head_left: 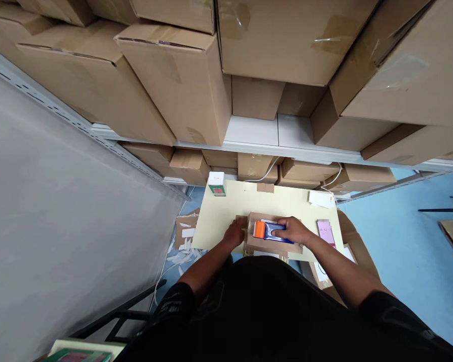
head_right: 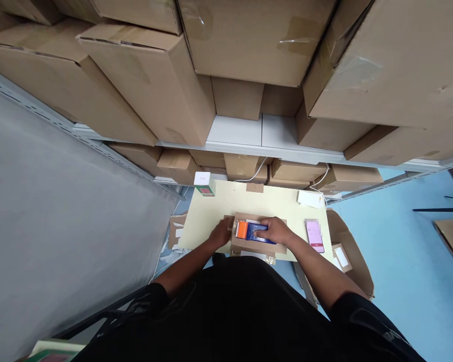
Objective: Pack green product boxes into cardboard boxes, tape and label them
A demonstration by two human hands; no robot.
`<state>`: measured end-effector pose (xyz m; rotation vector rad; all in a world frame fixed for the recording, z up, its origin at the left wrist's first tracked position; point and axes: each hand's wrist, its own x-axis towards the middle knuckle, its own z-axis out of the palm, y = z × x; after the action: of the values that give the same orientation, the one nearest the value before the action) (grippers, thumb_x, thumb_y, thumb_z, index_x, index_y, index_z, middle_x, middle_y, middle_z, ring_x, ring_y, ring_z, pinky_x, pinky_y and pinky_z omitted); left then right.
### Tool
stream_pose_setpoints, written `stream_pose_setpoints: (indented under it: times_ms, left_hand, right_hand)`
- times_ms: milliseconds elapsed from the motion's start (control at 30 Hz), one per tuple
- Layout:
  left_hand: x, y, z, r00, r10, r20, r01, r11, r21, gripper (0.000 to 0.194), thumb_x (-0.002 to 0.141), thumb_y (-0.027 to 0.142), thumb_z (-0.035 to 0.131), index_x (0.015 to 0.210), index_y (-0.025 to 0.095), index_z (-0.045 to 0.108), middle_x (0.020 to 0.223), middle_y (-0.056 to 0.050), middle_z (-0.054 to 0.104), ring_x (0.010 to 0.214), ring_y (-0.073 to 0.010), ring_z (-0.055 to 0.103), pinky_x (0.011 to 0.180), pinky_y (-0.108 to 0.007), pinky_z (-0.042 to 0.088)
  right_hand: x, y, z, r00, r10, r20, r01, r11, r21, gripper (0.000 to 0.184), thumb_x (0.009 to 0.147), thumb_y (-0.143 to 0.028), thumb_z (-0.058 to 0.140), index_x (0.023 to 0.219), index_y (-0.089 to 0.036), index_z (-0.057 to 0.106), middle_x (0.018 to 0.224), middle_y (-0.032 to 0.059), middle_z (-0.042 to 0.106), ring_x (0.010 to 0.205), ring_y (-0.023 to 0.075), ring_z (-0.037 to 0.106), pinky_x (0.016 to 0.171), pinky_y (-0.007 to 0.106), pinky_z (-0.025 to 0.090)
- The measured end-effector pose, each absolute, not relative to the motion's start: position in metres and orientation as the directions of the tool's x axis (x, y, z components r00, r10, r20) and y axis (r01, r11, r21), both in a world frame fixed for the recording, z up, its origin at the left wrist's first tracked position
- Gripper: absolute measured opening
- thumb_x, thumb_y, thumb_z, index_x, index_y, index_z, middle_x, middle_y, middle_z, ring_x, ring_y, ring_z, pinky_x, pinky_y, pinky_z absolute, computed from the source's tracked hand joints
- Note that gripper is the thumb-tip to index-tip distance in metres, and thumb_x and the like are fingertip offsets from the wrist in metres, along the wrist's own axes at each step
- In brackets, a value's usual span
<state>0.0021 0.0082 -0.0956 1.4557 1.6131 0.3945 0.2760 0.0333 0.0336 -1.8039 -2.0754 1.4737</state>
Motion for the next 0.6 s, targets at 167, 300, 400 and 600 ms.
stream_pose_setpoints:
  times_ms: [167, 300, 400, 600]
  left_hand:
    - [-0.013, 0.017, -0.065, 0.147, 0.950, -0.275, 0.581, 0.142, 0.801, 0.041, 0.092, 0.020, 0.053, 0.131, 0.020, 0.064, 0.129, -0.012, 0.069, 0.122, -0.0272, 0.064, 0.108, -0.044, 0.049]
    - [-0.016, 0.020, -0.040, 0.490, 0.870, -0.060, 0.539, -0.248, 0.805, 0.097, 0.075, 0.033, 0.081, 0.160, 0.020, 0.035, 0.165, -0.014, 0.038, 0.153, -0.0334, 0.033, 0.126, -0.048, 0.031]
    - [-0.010, 0.023, -0.040, 0.611, 0.784, -0.110, 0.579, -0.348, 0.738, 0.129, 0.058, 0.054, 0.094, 0.164, 0.022, 0.028, 0.171, -0.016, 0.025, 0.158, -0.0409, 0.017, 0.128, -0.056, 0.022]
    - [-0.005, 0.029, -0.051, 0.658, 0.740, -0.138, 0.617, -0.424, 0.663, 0.144, 0.051, 0.070, 0.092, 0.166, 0.020, 0.022, 0.173, -0.020, 0.013, 0.159, -0.0444, 0.010, 0.128, -0.059, 0.015]
  right_hand:
    - [0.274, 0.036, 0.033, -0.337, 0.763, -0.552, 0.739, -0.149, -0.657, 0.041, 0.073, -0.061, 0.075, 0.071, -0.020, 0.066, 0.066, -0.0026, 0.063, 0.064, 0.0151, 0.057, 0.060, 0.026, 0.039]
    - [0.273, 0.038, 0.035, -0.346, 0.754, -0.559, 0.733, -0.154, -0.662, 0.042, 0.072, -0.061, 0.075, 0.072, -0.021, 0.067, 0.066, -0.0022, 0.064, 0.064, 0.0156, 0.058, 0.060, 0.026, 0.040]
    - [0.271, 0.039, 0.039, -0.337, 0.760, -0.556, 0.760, -0.129, -0.637, 0.042, 0.073, -0.062, 0.075, 0.072, -0.021, 0.068, 0.066, -0.0020, 0.064, 0.064, 0.0160, 0.058, 0.060, 0.027, 0.040]
    - [0.266, 0.042, 0.045, -0.335, 0.758, -0.559, 0.785, -0.104, -0.611, 0.041, 0.074, -0.062, 0.074, 0.072, -0.022, 0.069, 0.067, -0.0018, 0.066, 0.064, 0.0162, 0.059, 0.060, 0.027, 0.040]
